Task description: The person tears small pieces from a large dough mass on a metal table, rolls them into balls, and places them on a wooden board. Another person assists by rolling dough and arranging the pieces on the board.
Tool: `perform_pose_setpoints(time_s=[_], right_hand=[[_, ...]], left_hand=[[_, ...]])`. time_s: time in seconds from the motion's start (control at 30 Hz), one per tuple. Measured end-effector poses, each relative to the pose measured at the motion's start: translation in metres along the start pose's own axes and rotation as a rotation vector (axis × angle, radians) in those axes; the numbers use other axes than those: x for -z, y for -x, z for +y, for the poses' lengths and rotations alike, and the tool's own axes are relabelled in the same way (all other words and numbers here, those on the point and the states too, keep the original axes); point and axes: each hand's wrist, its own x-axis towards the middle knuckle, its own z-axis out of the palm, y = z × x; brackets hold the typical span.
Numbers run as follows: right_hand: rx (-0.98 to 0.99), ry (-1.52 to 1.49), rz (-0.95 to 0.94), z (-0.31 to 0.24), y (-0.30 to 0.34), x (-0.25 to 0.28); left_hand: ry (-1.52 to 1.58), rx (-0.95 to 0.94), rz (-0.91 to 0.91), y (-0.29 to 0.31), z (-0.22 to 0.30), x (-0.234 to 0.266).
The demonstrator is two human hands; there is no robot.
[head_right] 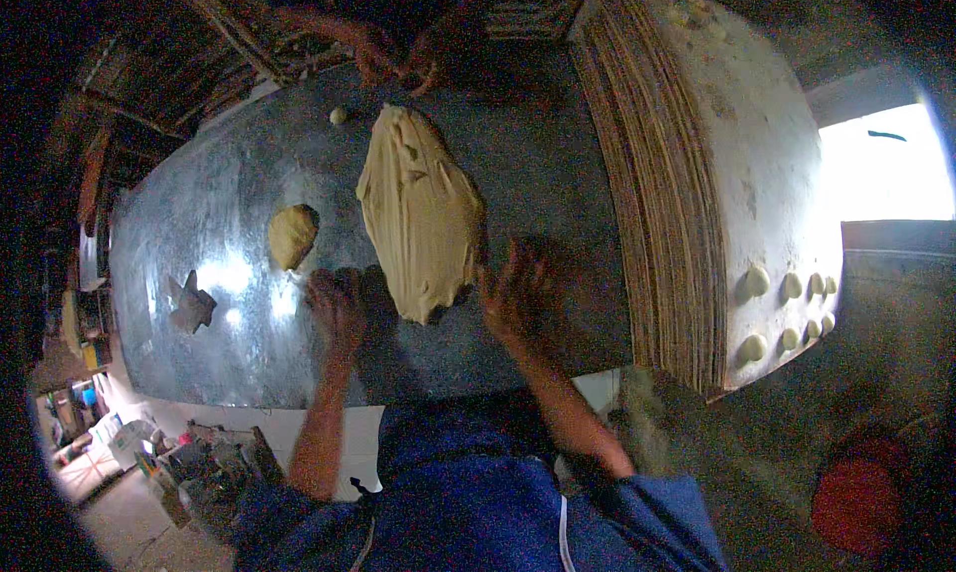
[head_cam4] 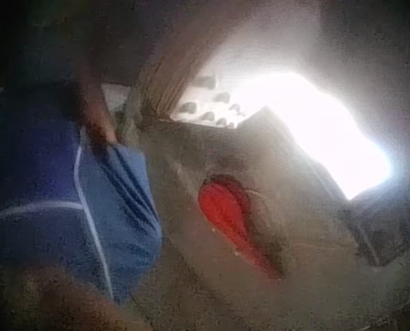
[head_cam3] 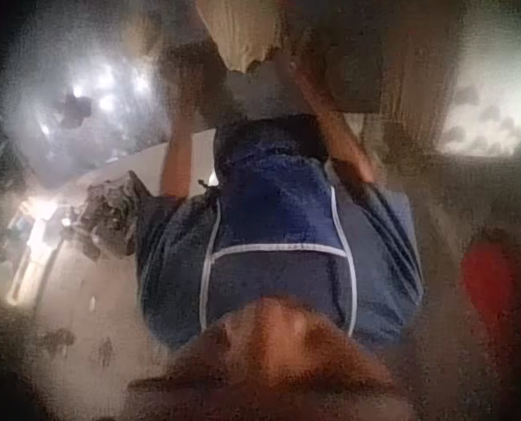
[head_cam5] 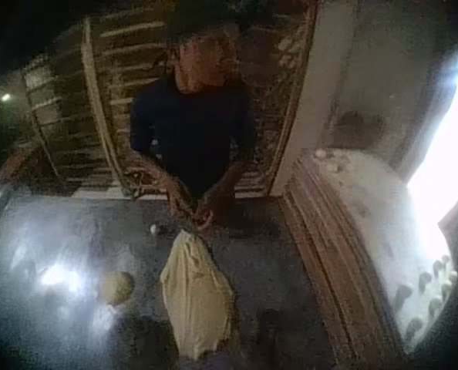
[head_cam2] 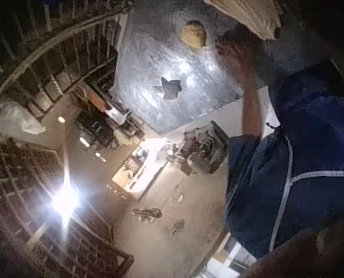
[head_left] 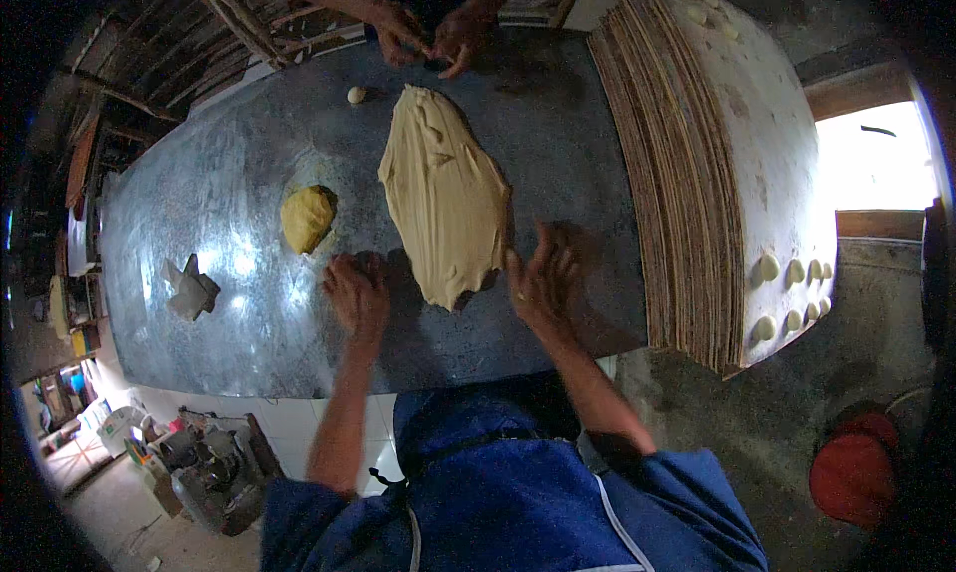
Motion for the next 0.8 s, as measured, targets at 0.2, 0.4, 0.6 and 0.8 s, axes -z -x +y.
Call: perform_pose_setpoints(time_s=[0.2, 0.4, 0.6, 0.8], right_hand=[[0.374, -0.46, -0.057, 0.085, 0.082, -0.023], [0.31, -0.144, -0.046, 0.055, 0.01, -0.034], [0.268, -0.557, -0.608, 0.157, 0.041, 0.001], [0.427, -0.103, -0.147, 0.078, 0.052, -0.008]], left_hand=[[0.498, 0.249, -0.299, 0.041, 0.057, 0.041], [0.493, 0.354, -0.057, -0.027, 0.072, 0.035], [0.398, -0.167, -0.132, 0.023, 0.031, 0.048], [0.274, -0.039, 0.191, 0.013, 0.07, 0.02]])
